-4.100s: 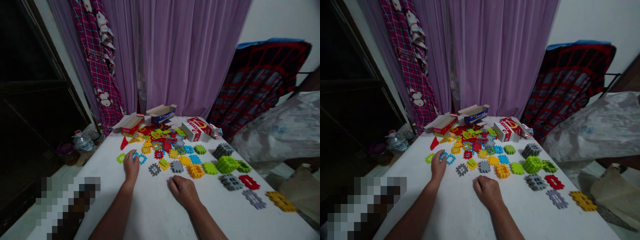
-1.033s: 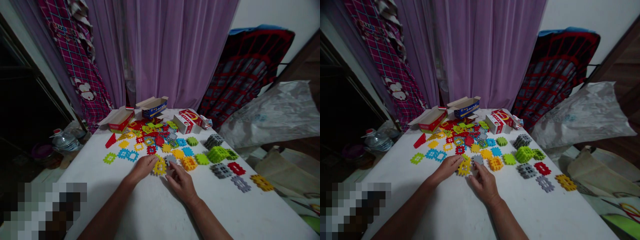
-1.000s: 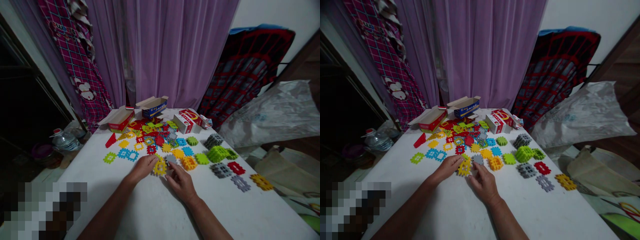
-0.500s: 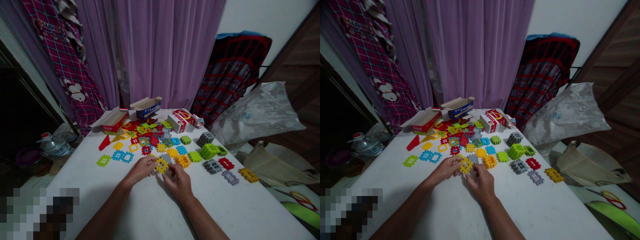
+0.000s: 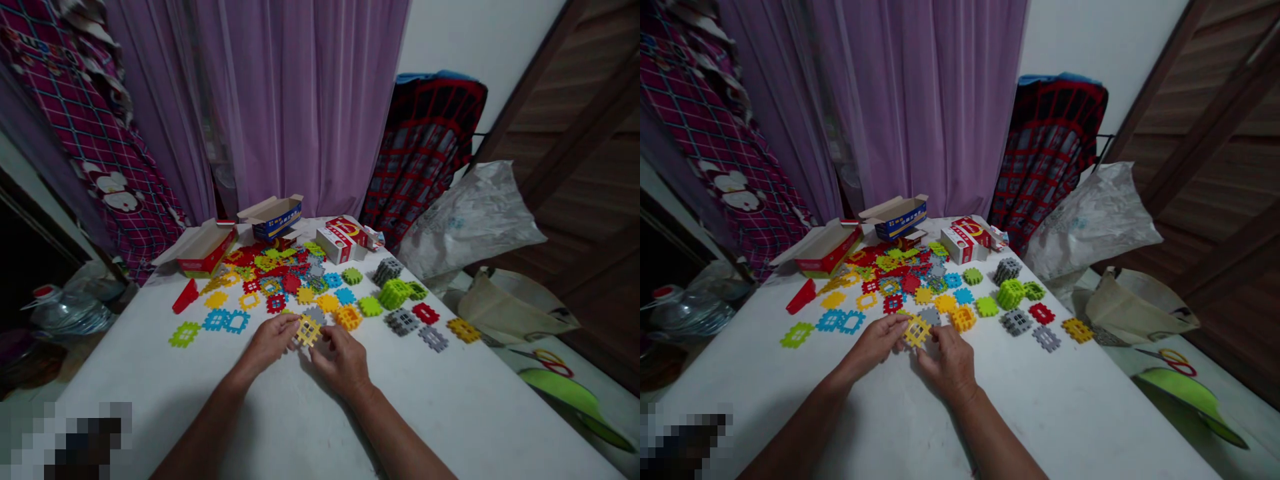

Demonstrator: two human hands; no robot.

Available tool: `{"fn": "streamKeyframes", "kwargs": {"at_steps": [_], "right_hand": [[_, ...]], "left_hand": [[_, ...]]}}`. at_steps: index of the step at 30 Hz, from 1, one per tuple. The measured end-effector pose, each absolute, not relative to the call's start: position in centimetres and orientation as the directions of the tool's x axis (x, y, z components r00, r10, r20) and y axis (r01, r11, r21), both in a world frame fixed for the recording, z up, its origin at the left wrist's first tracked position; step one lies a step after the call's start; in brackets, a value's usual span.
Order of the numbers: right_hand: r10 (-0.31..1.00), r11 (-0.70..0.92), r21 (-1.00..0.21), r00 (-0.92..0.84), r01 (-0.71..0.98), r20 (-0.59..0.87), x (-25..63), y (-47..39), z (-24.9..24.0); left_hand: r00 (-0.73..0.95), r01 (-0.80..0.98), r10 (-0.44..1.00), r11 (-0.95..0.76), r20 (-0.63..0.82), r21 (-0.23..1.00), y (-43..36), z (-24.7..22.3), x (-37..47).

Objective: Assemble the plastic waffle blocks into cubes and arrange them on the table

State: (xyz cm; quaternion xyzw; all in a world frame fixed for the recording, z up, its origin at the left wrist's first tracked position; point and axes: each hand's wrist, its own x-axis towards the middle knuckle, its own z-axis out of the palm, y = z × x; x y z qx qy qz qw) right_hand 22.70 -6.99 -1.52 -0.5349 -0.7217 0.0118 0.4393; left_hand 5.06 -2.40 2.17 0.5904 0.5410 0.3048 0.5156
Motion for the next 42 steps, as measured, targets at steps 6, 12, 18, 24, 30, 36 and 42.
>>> {"fn": "streamKeyframes", "kwargs": {"at_steps": [6, 12, 18, 24, 30, 36, 42], "right_hand": [[0.714, 0.412, -0.556, 0.123, 0.722, 0.689, 27.9, -6.3, -0.2], [0.541, -0.104, -0.749, 0.669, 0.654, 0.509, 43.1, -7.8, -1.1], [0.552, -0.400, -0.638, 0.728, 0.658, 0.406, 52.3, -9.9, -3.5], [0.621, -0.511, -0.544, 0.724, 0.665, 0.301, 52.3, -9.8, -3.5], [0.655, -0.507, -0.533, 0.705, 0.677, 0.272, 52.7, -10.0, -3.6], [0.693, -0.489, -0.504, 0.668, 0.712, 0.272, 53.4, -10.0, -4.3], [0.726, -0.514, -0.413, 0.638, 0.752, 0.258, 53.9, -9.8, -4.7]], "left_hand": [[0.097, 0.312, 0.995, -0.038, 0.008, 0.949, -1.8, 1.8, 4.0], [-0.127, 0.379, 0.972, -0.136, 0.197, 0.915, -1.4, 0.7, 2.9], [-0.166, 0.420, 0.957, -0.148, 0.237, 0.895, -1.4, 0.0, 2.7], [-0.173, 0.443, 0.946, -0.173, 0.273, 0.880, -1.1, -0.6, 2.0], [-0.176, 0.439, 0.945, -0.175, 0.276, 0.881, -0.7, -1.4, 1.4], [-0.184, 0.444, 0.944, -0.168, 0.273, 0.880, -0.9, -0.9, 1.6], [-0.185, 0.440, 0.945, -0.164, 0.268, 0.883, -0.9, -0.5, 1.7]]}}
